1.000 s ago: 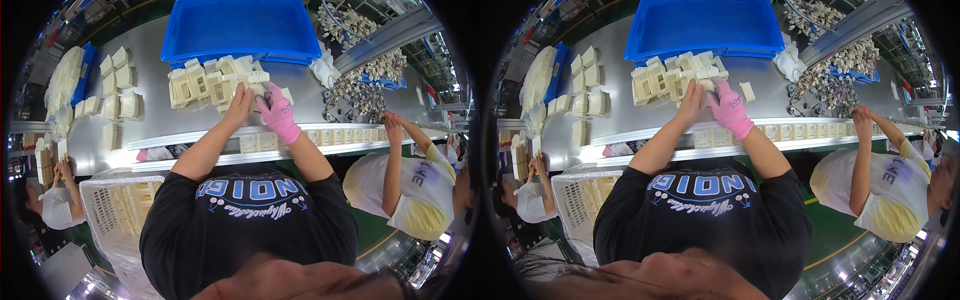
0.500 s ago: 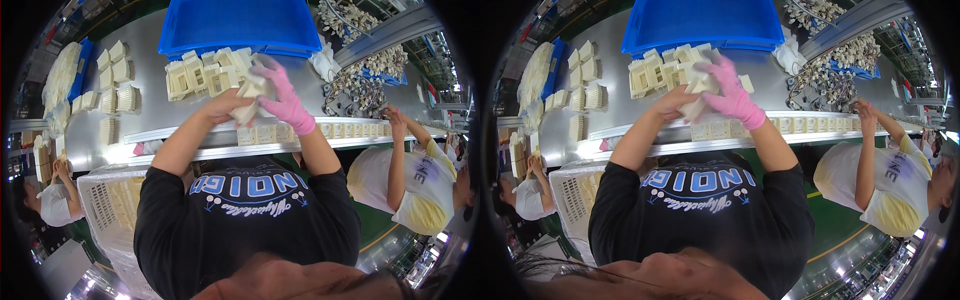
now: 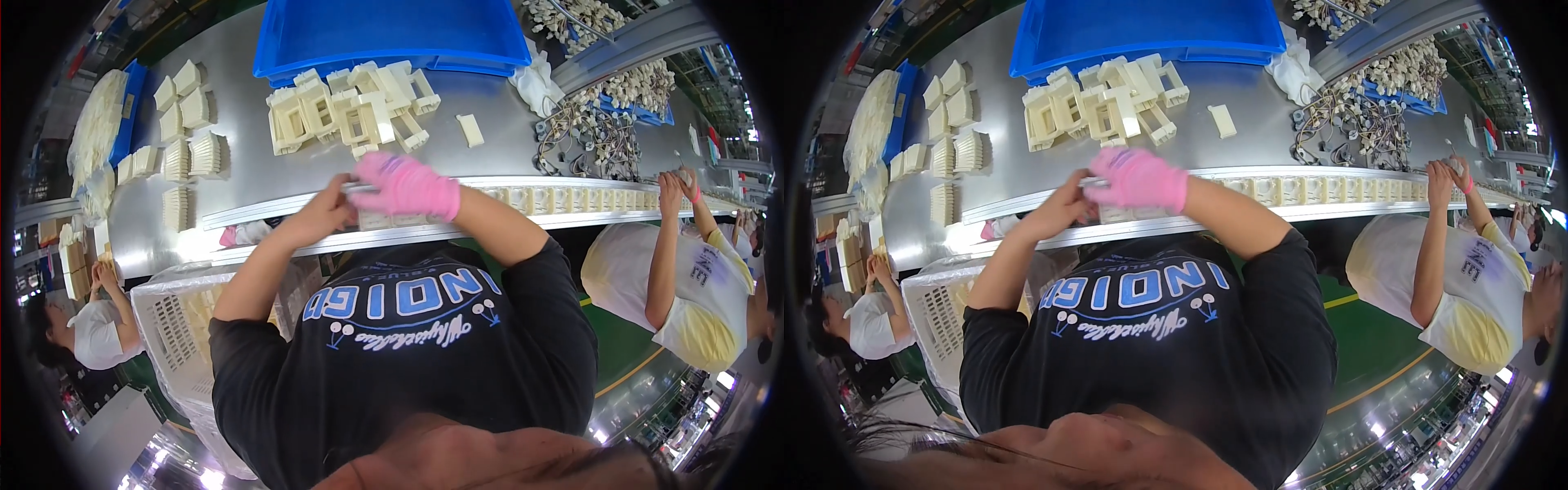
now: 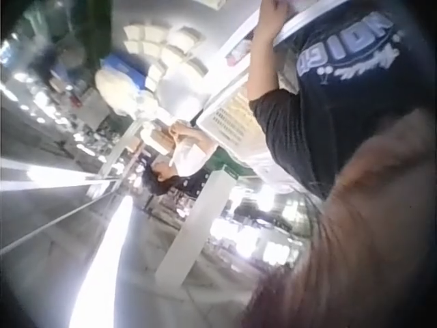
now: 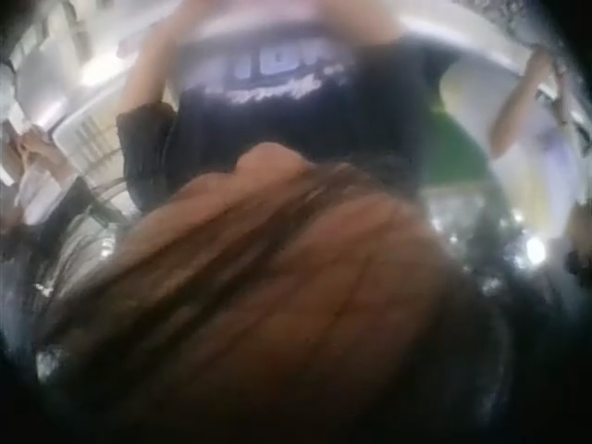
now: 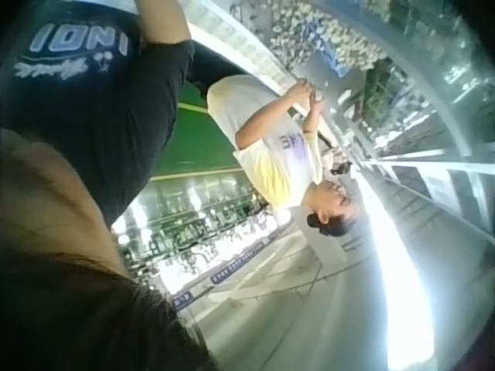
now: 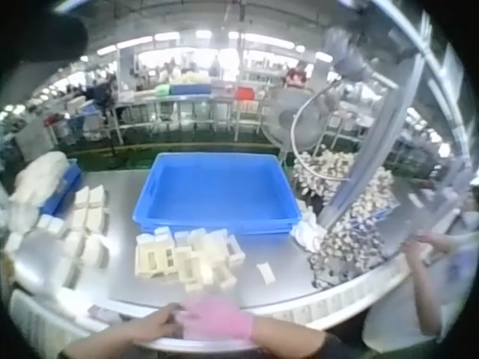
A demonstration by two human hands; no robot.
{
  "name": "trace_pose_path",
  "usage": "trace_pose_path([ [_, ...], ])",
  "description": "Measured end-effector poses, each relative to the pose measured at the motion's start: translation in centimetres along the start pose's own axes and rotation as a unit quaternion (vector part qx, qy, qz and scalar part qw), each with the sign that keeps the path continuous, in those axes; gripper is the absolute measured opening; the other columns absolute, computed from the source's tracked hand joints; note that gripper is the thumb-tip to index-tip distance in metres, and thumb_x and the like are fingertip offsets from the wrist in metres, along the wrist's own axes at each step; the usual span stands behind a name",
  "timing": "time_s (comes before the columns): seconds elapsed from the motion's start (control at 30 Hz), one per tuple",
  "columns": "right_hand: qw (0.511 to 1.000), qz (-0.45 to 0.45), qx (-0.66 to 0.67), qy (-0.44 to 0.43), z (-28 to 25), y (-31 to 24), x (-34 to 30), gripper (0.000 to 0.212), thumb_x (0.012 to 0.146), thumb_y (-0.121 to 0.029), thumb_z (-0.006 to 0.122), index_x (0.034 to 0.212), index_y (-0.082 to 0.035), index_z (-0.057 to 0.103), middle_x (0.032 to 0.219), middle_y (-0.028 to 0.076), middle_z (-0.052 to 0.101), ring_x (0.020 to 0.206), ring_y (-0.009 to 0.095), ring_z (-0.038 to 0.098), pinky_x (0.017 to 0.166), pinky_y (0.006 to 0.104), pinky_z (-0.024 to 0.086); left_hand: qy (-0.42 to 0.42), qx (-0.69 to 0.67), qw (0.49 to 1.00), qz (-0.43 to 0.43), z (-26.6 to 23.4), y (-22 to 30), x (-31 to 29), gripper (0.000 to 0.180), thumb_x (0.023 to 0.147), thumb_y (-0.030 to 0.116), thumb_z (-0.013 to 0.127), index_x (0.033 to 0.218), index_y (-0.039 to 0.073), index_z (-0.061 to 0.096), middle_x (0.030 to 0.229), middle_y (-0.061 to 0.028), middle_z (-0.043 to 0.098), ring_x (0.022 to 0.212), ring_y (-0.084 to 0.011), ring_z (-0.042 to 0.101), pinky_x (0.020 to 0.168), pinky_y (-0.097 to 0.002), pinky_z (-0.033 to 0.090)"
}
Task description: The person assembles white plastic electronic components by hand on a production line.
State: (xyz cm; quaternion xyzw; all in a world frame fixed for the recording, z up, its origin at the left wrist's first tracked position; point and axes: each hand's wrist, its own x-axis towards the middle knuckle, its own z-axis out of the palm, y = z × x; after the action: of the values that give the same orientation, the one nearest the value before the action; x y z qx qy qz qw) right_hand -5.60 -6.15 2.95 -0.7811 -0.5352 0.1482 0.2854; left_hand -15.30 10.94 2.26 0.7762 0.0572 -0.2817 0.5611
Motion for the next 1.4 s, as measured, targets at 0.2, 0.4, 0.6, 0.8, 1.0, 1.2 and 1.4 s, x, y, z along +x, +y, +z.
trace_pose_path([
  [0.2, 0.963, 0.261, 0.016, 0.072, -5.4, 10.9, -0.9, 0.027, 0.072, -0.028, 0.052, 0.081, -0.002, 0.057, 0.082, 0.017, 0.055, 0.079, 0.032, 0.053, 0.071, 0.0376, 0.043, 0.084, 0.129, 0.981, 0.117, -2.5, 2.7, 3.8, 0.036, 0.077, 0.01, 0.049, 0.112, 0.005, 0.044, 0.079, -0.0098, 0.053, 0.074, -0.0212, 0.053, 0.069, -0.0303, 0.043],
  [0.4, 0.899, 0.412, -0.143, -0.028, -3.4, 17.4, -4.4, 0.031, 0.07, -0.027, 0.049, 0.085, 0.0, 0.052, 0.093, 0.021, 0.058, 0.088, 0.033, 0.056, 0.076, 0.0388, 0.043, 0.322, 0.42, 0.823, 0.205, -5.0, 0.7, 14.5, 0.029, 0.066, 0.007, 0.054, 0.095, 0.004, 0.054, 0.098, -0.0151, 0.049, 0.097, -0.0326, 0.043, 0.078, -0.0379, 0.039],
  [0.6, 0.836, 0.521, -0.171, 0.008, 0.9, 21.2, -4.7, 0.039, 0.078, -0.026, 0.048, 0.107, -0.002, 0.041, 0.096, 0.019, 0.057, 0.094, 0.03, 0.054, 0.077, 0.0376, 0.045, 0.28, 0.399, 0.817, 0.309, -5.4, 1.5, 16.7, 0.028, 0.062, 0.008, 0.057, 0.089, 0.003, 0.055, 0.091, -0.0141, 0.053, 0.086, -0.0314, 0.05, 0.075, -0.0393, 0.04],
  [0.8, 0.846, 0.435, -0.269, -0.15, -3.5, 16.1, -3.6, 0.034, 0.08, -0.028, 0.045, 0.106, -0.008, 0.053, 0.109, 0.013, 0.051, 0.102, 0.024, 0.052, 0.078, 0.0352, 0.046, 0.232, 0.103, 0.924, 0.287, -5.2, 6.3, 11.5, 0.031, 0.067, 0.004, 0.057, 0.098, 0.006, 0.052, 0.087, -0.0064, 0.056, 0.08, -0.0202, 0.053, 0.072, -0.0309, 0.042],
  [1.0, 0.917, 0.307, -0.249, 0.054, -5.3, 11.4, -2.8, 0.02, 0.075, -0.02, 0.053, 0.085, -0.005, 0.058, 0.085, 0.012, 0.059, 0.08, 0.022, 0.057, 0.066, 0.0347, 0.047, 0.19, -0.287, 0.913, 0.217, -4.0, 4.9, 9.7, 0.022, 0.077, 0.002, 0.043, 0.097, 0.008, 0.05, 0.074, -0.0062, 0.051, 0.056, -0.0107, 0.048, 0.052, -0.0243, 0.042],
  [1.2, 0.896, 0.285, 0.34, -0.01, -6.3, 3.5, -1.4, 0.025, 0.077, -0.025, 0.052, 0.074, 0.0, 0.052, 0.054, 0.006, 0.05, 0.048, 0.015, 0.05, 0.048, 0.0277, 0.042, 0.204, -0.282, 0.935, 0.064, -1.2, 1.7, 11.5, 0.026, 0.086, 0.024, 0.038, 0.101, 0.004, 0.046, 0.078, -0.0064, 0.053, 0.065, -0.0136, 0.052, 0.055, -0.0244, 0.043],
  [1.4, 0.938, 0.2, 0.164, 0.229, -1.4, 4.2, -0.4, 0.021, 0.077, -0.02, 0.052, 0.085, -0.001, 0.051, 0.057, 0.009, 0.05, 0.049, 0.02, 0.052, 0.047, 0.0314, 0.041, 0.189, -0.319, 0.914, 0.166, 2.1, 3.8, 9.8, 0.027, 0.089, 0.029, 0.038, 0.102, 0.005, 0.039, 0.1, -0.0082, 0.049, 0.08, -0.0191, 0.055, 0.063, -0.0315, 0.048],
])
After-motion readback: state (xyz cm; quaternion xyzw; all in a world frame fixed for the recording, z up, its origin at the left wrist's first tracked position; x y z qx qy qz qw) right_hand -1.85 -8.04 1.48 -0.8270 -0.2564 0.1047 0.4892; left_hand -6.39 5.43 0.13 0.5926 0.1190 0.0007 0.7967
